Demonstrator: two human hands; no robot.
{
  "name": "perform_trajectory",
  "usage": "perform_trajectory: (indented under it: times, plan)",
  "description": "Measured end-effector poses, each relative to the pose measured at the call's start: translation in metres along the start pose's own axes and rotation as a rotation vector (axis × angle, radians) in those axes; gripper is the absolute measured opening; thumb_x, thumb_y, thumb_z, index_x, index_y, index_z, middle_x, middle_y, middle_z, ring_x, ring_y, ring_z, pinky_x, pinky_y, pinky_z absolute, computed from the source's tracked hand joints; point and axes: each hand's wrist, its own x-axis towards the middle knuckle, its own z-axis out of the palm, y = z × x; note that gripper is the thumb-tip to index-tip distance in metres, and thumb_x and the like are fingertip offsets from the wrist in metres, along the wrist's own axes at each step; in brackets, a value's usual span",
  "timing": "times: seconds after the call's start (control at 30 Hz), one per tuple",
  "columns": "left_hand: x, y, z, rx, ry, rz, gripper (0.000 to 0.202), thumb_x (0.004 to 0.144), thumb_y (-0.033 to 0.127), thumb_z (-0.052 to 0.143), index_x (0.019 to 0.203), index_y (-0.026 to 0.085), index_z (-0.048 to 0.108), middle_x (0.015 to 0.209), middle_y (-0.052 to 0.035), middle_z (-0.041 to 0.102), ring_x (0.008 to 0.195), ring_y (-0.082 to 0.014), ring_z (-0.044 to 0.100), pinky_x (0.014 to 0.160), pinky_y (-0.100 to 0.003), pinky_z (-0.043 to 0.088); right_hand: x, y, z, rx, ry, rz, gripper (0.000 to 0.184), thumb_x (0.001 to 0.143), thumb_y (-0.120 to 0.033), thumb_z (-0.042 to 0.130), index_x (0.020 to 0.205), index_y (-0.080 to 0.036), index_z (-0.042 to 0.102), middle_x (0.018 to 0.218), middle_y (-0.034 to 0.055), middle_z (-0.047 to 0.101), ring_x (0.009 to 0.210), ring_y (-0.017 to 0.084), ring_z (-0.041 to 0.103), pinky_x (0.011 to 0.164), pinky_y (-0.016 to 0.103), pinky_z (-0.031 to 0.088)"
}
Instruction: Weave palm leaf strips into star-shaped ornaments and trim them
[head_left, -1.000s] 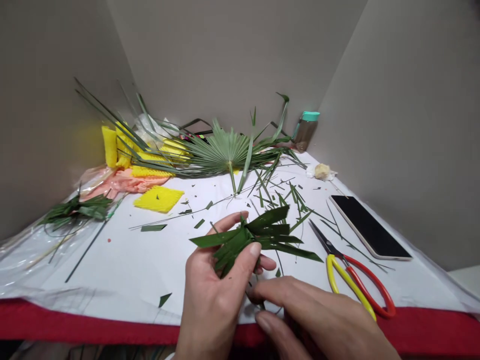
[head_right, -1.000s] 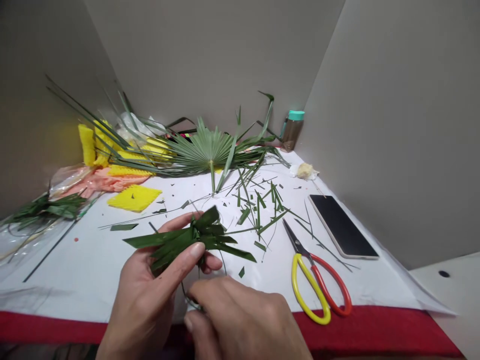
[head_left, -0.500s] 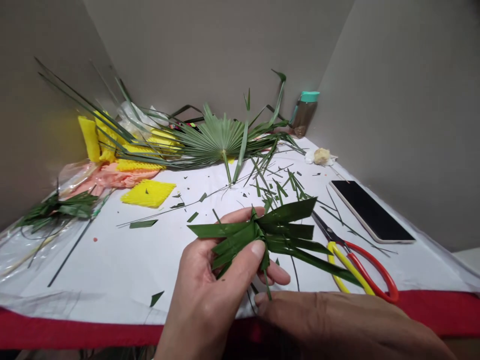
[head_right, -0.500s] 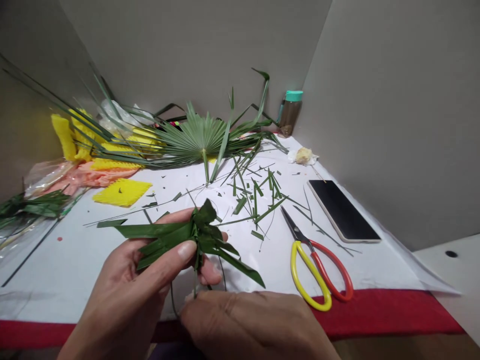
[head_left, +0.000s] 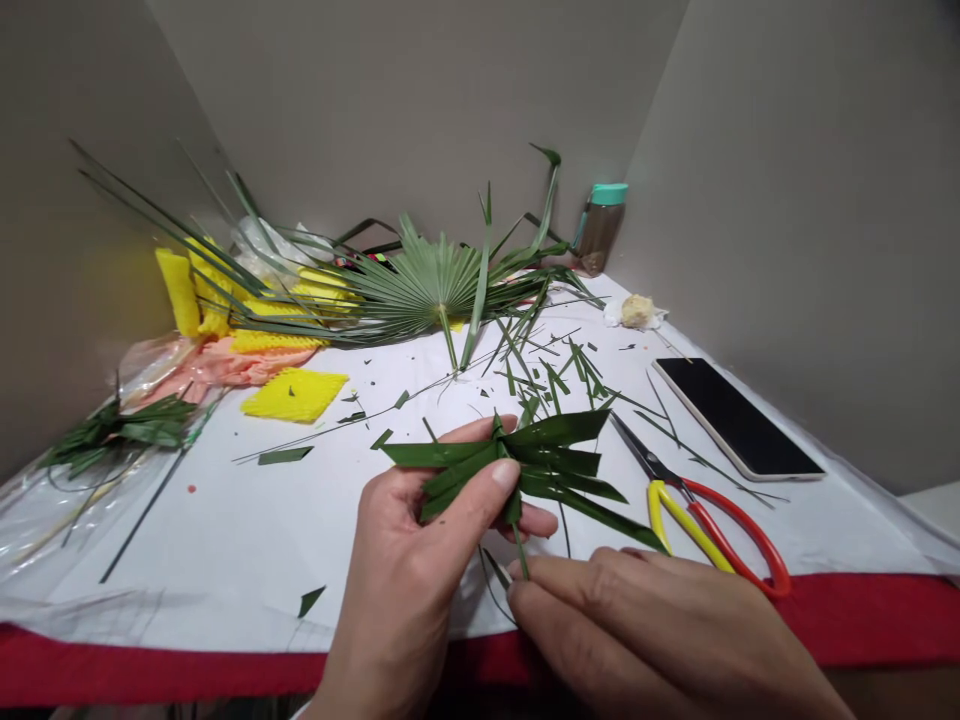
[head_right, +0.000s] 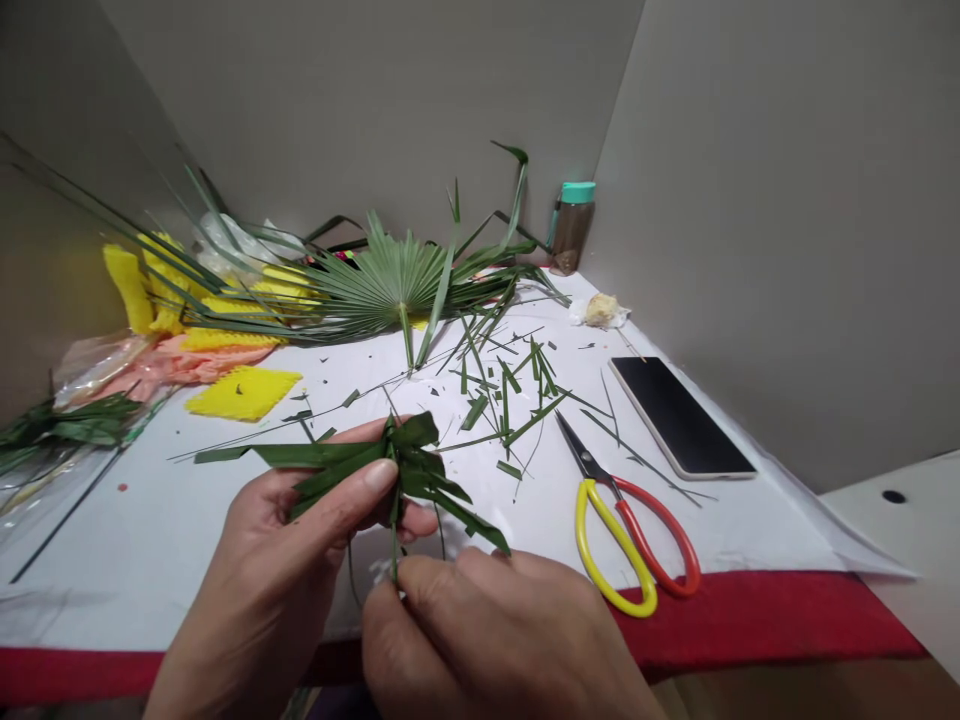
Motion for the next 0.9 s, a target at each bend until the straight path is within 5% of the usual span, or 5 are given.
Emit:
perform_trajectory:
  times: [0.13,0.33,0.63,0.73,0.9]
  plan:
    - [0.008,-0.005,-0.006,0.052,-0.046,0.023,0.024,0.083,0.035,0.077,0.102,0.021,0.076,0.067,-0.0008,0.079,0.062,-0.0138,0.071,0.064,-0.020,0.056,0.005,-0.001,0.006,-0.139,0.059,-0.008,0.035,0.098,-0.002,0.037,0.091,-0.020,0.066,0.070,-0.0056,0.069,0.049,0.013,0.053,0.041,0.031,0.030]
    - [0.011,-0.007,-0.008,-0.002,-0.094,0.037,0.021,0.085,0.035,0.075,0.098,0.018,0.075,0.069,0.0003,0.077,0.062,-0.0117,0.069,0.065,-0.020,0.055,0.004,0.000,0.011,-0.252,0.195,-0.017,0.033,0.104,-0.010,0.040,0.101,-0.018,0.071,0.092,-0.0011,0.078,0.065,0.013,0.059,0.060,0.027,0.044]
    - [0.012,-0.008,-0.006,-0.037,-0.136,0.048,0.018,0.086,0.035,0.074,0.082,0.018,0.069,0.067,0.0020,0.076,0.059,-0.0086,0.065,0.063,-0.017,0.053,0.000,0.000,0.005,-0.256,0.161,-0.001,0.038,0.106,-0.009,0.032,0.100,-0.017,0.069,0.093,-0.0013,0.080,0.059,0.011,0.062,0.054,0.028,0.042]
    - [0.010,-0.009,-0.006,-0.067,-0.167,0.070,0.017,0.087,0.030,0.074,0.098,0.018,0.071,0.069,0.0015,0.076,0.060,-0.0085,0.065,0.065,-0.017,0.054,-0.001,0.001,-0.001,-0.281,0.111,-0.013,0.036,0.106,-0.009,0.031,0.106,-0.017,0.066,0.097,0.0002,0.080,0.061,0.012,0.064,0.055,0.027,0.042]
    - [0.000,-0.015,-0.004,-0.243,-0.185,-0.014,0.065,0.078,0.016,0.081,0.137,0.021,0.054,0.095,-0.0034,0.079,0.089,-0.0173,0.075,0.083,-0.025,0.057,-0.002,-0.001,-0.002,-0.328,0.169,0.010,0.035,0.106,-0.011,0.032,0.106,-0.015,0.068,0.096,0.0045,0.079,0.069,0.016,0.063,0.061,0.030,0.044]
